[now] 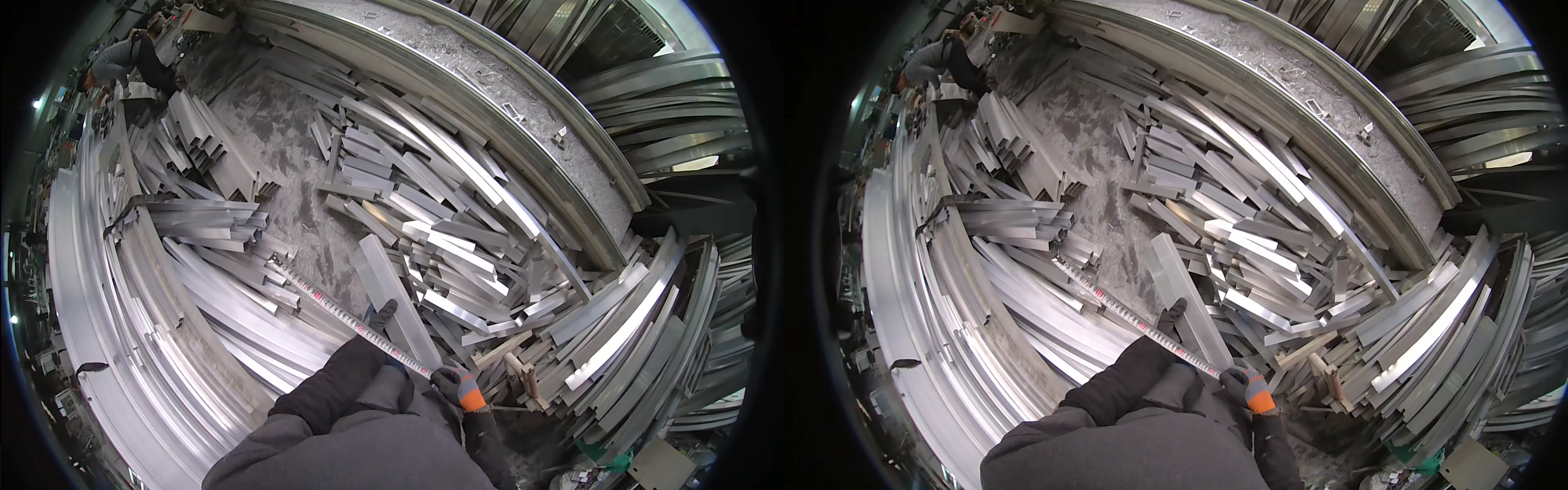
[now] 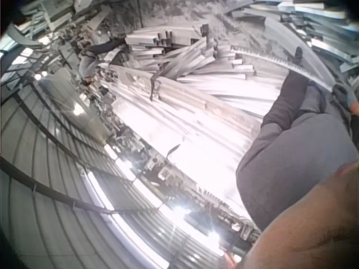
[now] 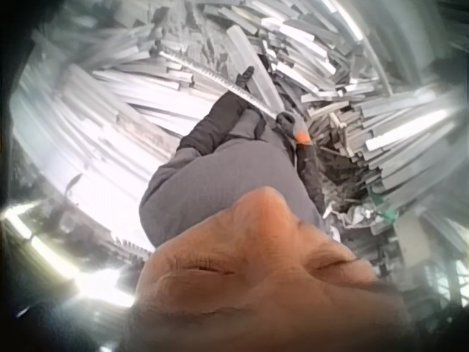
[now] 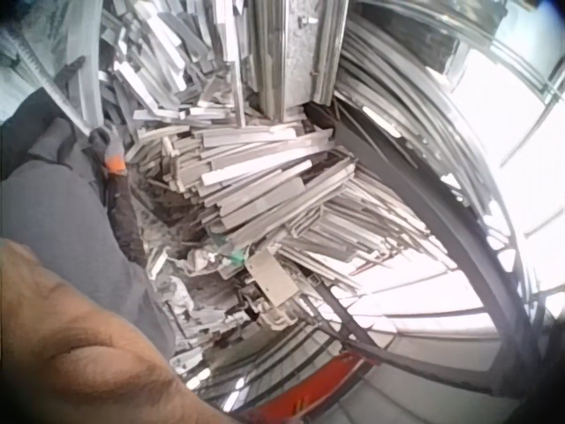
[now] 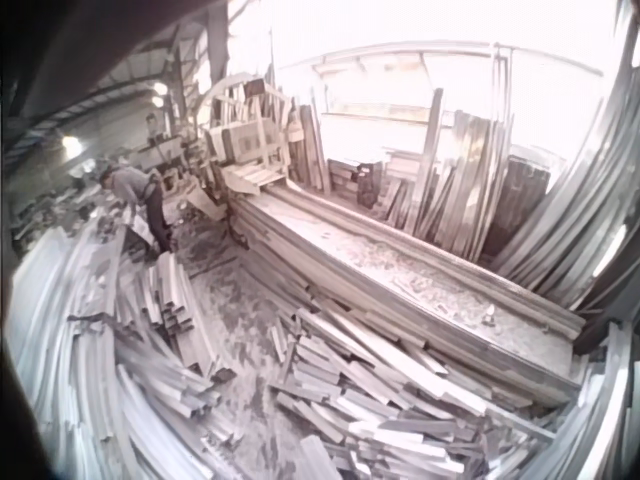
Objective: The person repeatedly picks up metal profiles from a pile, measures them with a tape measure, and places them into a vertical rack. The person also writes on some profiles with a marker before stacking them.
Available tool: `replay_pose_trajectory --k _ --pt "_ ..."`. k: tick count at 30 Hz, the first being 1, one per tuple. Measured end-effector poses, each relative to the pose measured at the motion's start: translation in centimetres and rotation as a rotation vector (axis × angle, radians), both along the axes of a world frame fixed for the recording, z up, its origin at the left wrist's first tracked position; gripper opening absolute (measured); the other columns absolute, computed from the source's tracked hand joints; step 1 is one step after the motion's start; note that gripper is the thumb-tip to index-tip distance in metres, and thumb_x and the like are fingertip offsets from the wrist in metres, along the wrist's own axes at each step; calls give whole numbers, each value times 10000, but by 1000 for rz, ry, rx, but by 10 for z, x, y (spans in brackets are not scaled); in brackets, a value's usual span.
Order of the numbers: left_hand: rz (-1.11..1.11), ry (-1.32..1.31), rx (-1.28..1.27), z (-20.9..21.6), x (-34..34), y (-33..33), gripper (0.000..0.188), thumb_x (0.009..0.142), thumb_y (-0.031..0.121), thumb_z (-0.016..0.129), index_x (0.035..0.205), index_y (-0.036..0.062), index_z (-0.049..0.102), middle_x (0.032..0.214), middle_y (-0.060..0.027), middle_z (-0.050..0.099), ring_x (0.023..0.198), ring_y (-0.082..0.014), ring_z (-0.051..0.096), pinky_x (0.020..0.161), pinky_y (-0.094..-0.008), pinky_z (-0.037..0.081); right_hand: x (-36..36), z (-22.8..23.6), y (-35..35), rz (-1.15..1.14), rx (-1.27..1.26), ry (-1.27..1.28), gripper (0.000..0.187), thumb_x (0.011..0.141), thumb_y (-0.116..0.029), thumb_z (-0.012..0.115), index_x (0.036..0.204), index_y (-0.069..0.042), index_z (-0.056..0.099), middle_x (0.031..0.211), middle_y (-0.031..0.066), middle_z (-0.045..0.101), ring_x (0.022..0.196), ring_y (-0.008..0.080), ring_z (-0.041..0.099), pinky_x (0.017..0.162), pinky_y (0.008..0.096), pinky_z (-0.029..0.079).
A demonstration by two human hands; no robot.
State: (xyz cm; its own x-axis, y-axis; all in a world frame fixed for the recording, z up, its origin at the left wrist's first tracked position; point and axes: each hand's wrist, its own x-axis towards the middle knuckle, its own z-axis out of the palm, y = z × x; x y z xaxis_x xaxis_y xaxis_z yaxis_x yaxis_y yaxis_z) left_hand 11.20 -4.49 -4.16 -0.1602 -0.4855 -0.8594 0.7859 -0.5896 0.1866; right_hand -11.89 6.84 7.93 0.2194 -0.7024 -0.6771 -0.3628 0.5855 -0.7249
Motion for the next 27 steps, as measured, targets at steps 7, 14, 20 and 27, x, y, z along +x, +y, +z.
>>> replay_pose_trajectory --k 7,14,20,27 --pt "6 -181 -33 14 -2 -9 389 863 77 762 1217 51 603 1041 -48 670 974 -198 668 832 -373 574 -13 -19 16 -547 214 -46 224 977 -243 597 871 -60 672 706 4 601 580 105 564 473 274 446" --pt "57 -173 -103 -18 8 -1 463 824 124 813 1247 63 633 1086 -69 685 986 -251 673 860 -431 571 -29 -35 46 -777 349 -6 303 1002 -328 553 997 -61 697 747 7 611 681 106 620 525 279 489" --pt "23 -212 -61 4 4 -4 597 814 196 842 1324 72 559 1127 -81 650 998 -277 654 834 -447 575 -12 -43 57 -830 314 -24 287 994 -281 556 813 -73 636 622 -11 536 519 89 517 473 256 402" --pt "34 -299 -93 12 9 -7 615 813 207 845 1340 85 553 1178 -90 641 1068 -283 630 919 -460 548 -3 -55 67 -503 47 292 279 950 -238 583 812 -5 651 653 55 602 584 134 550 554 332 432"
